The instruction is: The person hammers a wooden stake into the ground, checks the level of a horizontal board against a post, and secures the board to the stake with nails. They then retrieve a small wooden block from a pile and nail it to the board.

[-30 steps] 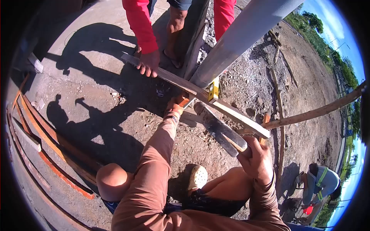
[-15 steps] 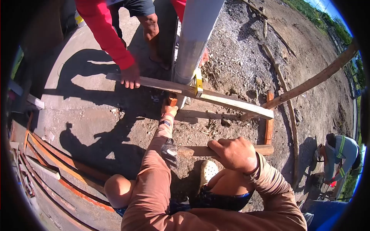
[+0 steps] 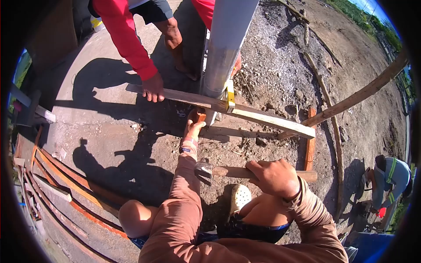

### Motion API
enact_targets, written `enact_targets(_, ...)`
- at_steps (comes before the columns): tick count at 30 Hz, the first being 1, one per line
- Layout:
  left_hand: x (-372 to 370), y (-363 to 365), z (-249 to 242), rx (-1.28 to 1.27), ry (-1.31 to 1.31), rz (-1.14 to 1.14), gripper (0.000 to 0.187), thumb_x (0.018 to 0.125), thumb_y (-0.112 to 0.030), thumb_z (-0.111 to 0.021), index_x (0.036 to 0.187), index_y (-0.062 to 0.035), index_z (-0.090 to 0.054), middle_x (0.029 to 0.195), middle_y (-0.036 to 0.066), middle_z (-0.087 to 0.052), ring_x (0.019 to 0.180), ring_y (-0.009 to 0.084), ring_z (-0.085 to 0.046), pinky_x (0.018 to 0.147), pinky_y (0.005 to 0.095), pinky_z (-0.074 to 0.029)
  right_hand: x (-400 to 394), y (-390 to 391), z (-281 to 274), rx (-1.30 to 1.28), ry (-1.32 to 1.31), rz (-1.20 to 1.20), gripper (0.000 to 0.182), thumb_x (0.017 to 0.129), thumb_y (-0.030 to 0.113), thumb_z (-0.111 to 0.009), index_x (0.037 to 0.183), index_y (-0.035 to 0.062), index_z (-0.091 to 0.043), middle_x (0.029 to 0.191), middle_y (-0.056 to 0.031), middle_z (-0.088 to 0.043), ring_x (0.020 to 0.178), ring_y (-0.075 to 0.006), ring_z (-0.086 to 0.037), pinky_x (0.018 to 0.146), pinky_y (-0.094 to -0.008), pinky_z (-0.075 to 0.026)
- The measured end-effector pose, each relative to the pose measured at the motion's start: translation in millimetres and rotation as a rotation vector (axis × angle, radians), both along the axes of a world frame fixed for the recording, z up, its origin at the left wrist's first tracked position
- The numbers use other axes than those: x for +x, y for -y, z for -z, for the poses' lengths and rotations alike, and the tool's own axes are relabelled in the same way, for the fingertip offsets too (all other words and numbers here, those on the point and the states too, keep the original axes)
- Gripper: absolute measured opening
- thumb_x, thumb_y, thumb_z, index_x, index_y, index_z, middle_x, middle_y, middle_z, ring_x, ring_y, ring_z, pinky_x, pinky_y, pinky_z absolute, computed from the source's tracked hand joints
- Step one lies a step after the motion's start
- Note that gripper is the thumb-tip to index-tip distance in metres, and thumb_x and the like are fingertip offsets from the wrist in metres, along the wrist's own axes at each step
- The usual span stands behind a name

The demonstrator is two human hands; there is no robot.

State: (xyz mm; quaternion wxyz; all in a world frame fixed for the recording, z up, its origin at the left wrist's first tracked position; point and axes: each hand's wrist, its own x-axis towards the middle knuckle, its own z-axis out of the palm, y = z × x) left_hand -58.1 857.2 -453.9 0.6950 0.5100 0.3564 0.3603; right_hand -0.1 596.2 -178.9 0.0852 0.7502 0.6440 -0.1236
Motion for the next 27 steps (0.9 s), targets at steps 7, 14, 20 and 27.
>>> enact_targets(7,38,-34,-25,-0.405,0.46,-0.357,0.05,0.079,-0.031,-0.065,0.12,-0.0068,-0.048,0.099,0.005,-0.056,0.084,0.0162,-0.056,0.078,0.0313,-0.044,0,-5,1,0.015,-0.073,0.08,0.031,0.077,0.031,-0.063,0.1,0.015,-0.052,0.069,-0.0074,-0.062,0.058,-0.028,-0.061,0.052,-0.0401,-0.049)
enact_targets(14,46,-29,-44,-0.508,0.362,-0.505,0.04,0.074,-0.021,-0.068,0.107,-0.0022,-0.055,0.095,0.007,-0.056,0.079,0.0188,-0.056,0.064,0.0332,-0.049,10,-6,13,0.074,-0.085,0.032,0.03,0.08,0.03,-0.058,0.102,0.0131,-0.047,0.058,-0.008,-0.058,0.052,-0.028,-0.059,0.049,-0.0404,-0.047)
enact_targets(20,44,-33,-31,-0.426,0.424,-0.433,0.041,0.076,-0.022,-0.067,0.107,0.0003,-0.053,0.096,0.008,-0.057,0.083,0.0194,-0.055,0.071,0.0338,-0.047,10,-21,12,0.036,-0.144,0.109,0.033,0.08,0.03,-0.059,0.103,0.0099,-0.046,0.063,-0.0132,-0.06,0.06,-0.0339,-0.061,0.054,-0.0444,-0.048)
enact_targets(27,25,-54,-39,-0.543,0.594,-0.389,0.037,0.078,-0.03,-0.061,0.103,-0.0034,-0.055,0.094,0.009,-0.057,0.084,0.02,-0.054,0.073,0.0363,-0.046,19,-25,22,0.092,-0.362,0.219,0.042,0.079,0.027,-0.061,0.114,0.0095,-0.043,0.068,-0.0178,-0.061,0.066,-0.0378,-0.06,0.058,-0.0455,-0.047)
